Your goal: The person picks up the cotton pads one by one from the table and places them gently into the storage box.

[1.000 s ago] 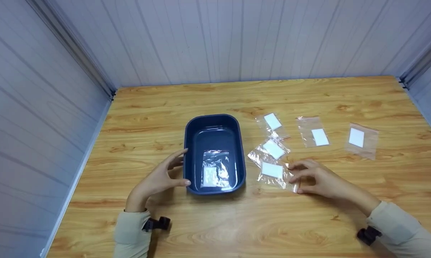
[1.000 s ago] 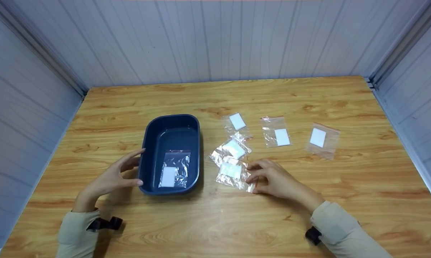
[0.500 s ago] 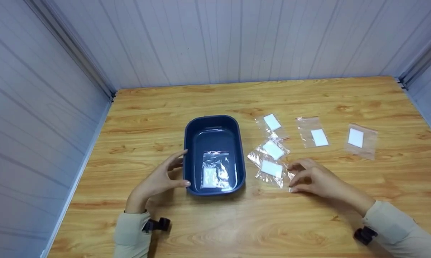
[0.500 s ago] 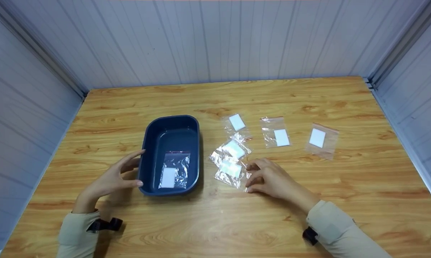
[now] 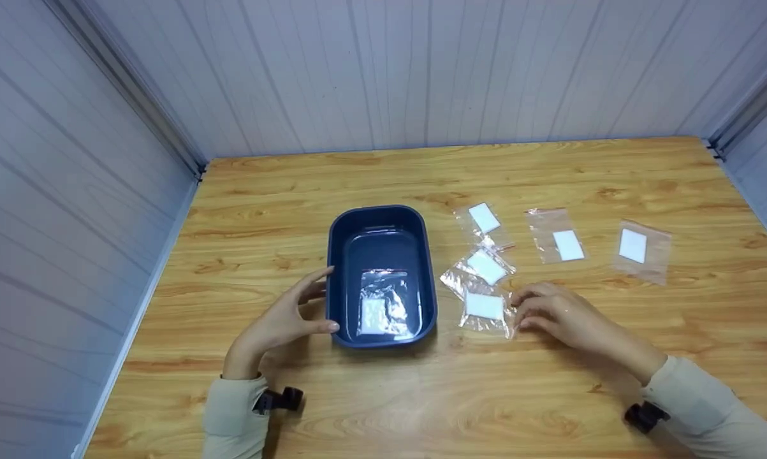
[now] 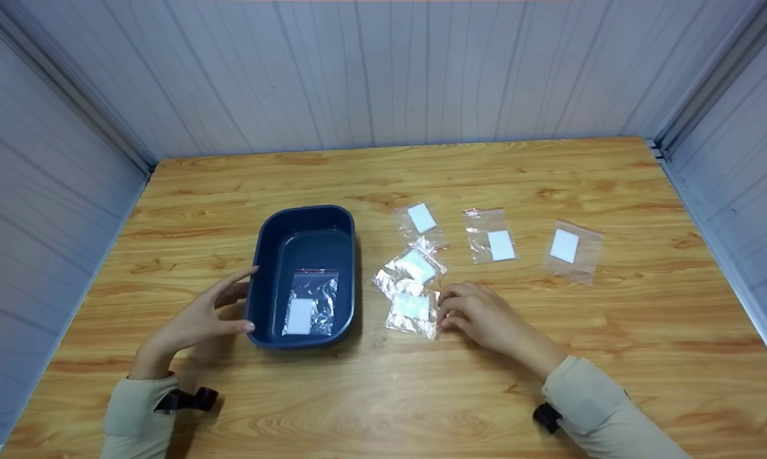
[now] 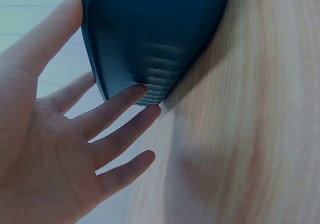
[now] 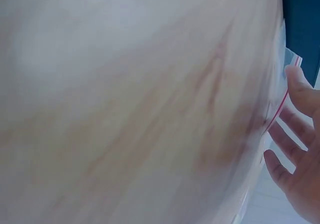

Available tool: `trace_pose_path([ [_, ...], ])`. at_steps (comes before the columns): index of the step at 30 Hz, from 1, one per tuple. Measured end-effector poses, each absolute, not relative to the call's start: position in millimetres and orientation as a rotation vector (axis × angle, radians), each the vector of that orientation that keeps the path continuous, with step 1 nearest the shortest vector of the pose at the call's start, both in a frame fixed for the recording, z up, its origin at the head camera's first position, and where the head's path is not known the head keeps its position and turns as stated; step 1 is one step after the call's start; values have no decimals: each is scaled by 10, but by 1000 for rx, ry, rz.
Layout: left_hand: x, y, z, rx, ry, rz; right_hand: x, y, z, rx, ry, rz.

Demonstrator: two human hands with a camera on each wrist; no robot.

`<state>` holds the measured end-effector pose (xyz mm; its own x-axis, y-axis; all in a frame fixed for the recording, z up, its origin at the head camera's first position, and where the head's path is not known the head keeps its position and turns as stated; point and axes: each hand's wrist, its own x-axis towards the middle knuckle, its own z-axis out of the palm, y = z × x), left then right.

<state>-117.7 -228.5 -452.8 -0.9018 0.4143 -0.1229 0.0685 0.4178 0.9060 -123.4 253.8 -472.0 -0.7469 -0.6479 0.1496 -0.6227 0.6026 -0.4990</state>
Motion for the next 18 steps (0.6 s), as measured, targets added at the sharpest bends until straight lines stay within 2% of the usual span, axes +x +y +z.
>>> trace_pose_path([
  [7,-1174,-2285,-4528,391,2347,1473,-1235,2523,-4686,-1175,2842,-863],
  [18,-1167,-2296,-4525,359,2358,1458,-1245,2493,-4553,-1099,2974,-1082],
])
